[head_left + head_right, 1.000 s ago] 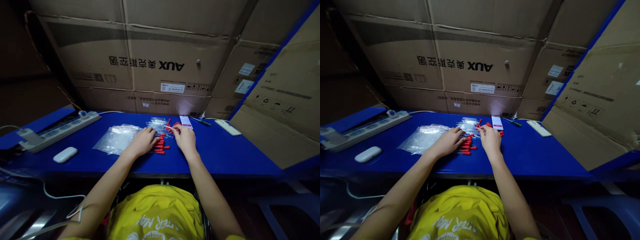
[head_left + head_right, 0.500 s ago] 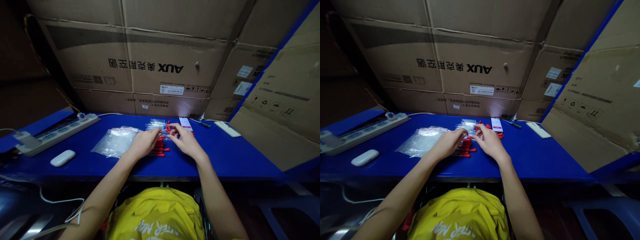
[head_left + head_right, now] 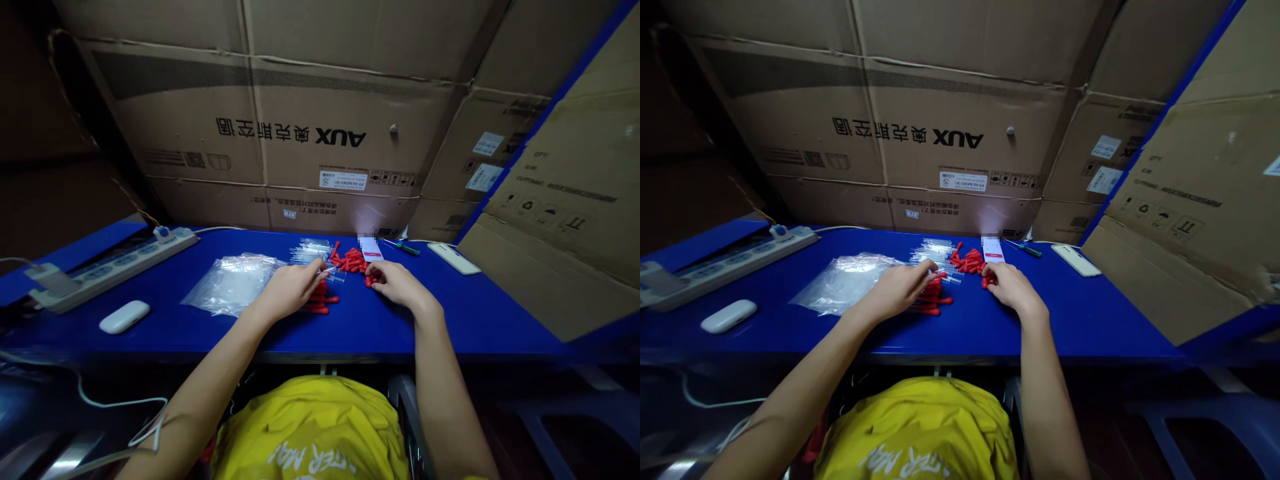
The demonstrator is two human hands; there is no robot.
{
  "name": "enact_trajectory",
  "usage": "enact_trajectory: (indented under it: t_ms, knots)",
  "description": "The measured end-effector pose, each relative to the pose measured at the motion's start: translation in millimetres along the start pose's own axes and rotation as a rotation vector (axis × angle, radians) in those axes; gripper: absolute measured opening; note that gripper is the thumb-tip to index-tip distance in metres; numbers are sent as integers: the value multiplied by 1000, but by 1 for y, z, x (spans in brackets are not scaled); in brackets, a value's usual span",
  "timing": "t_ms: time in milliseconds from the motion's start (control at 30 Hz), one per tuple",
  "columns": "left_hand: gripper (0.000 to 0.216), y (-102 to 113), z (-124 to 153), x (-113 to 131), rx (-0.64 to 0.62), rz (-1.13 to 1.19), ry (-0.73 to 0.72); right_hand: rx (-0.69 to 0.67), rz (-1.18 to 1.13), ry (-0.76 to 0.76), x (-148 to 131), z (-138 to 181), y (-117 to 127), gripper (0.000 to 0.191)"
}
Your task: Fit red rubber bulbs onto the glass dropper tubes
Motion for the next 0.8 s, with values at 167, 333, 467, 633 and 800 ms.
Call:
enact_trajectory:
  t_ms: [167,333,467,633,800]
  knots:
    - [39,-1,0,0,-16,3,-21,22,46,15,-6,3,3,24]
    - [35,1,-1,4,32,73,-92,35,113,-84,-11,6,2,28]
    - [35,2,0,3,56,81,-94,54,158,-104,-14,7,3,19]
    - [30,0,1,0,51,69,-64,86,-18,10,-24,9,12,18]
    - [31,2,1,2,63,93,-62,82,-446,228,-50,18,24,12]
Point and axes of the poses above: each hand's wrist, its own z-axis away from the middle knuckle, its own y-axis out of the back of the hand, x = y × z, the point moved 7 cm from there along -z, towards the middle knuckle, and after that the axes turned 8 degrees about -y, right-handed, at the moved point
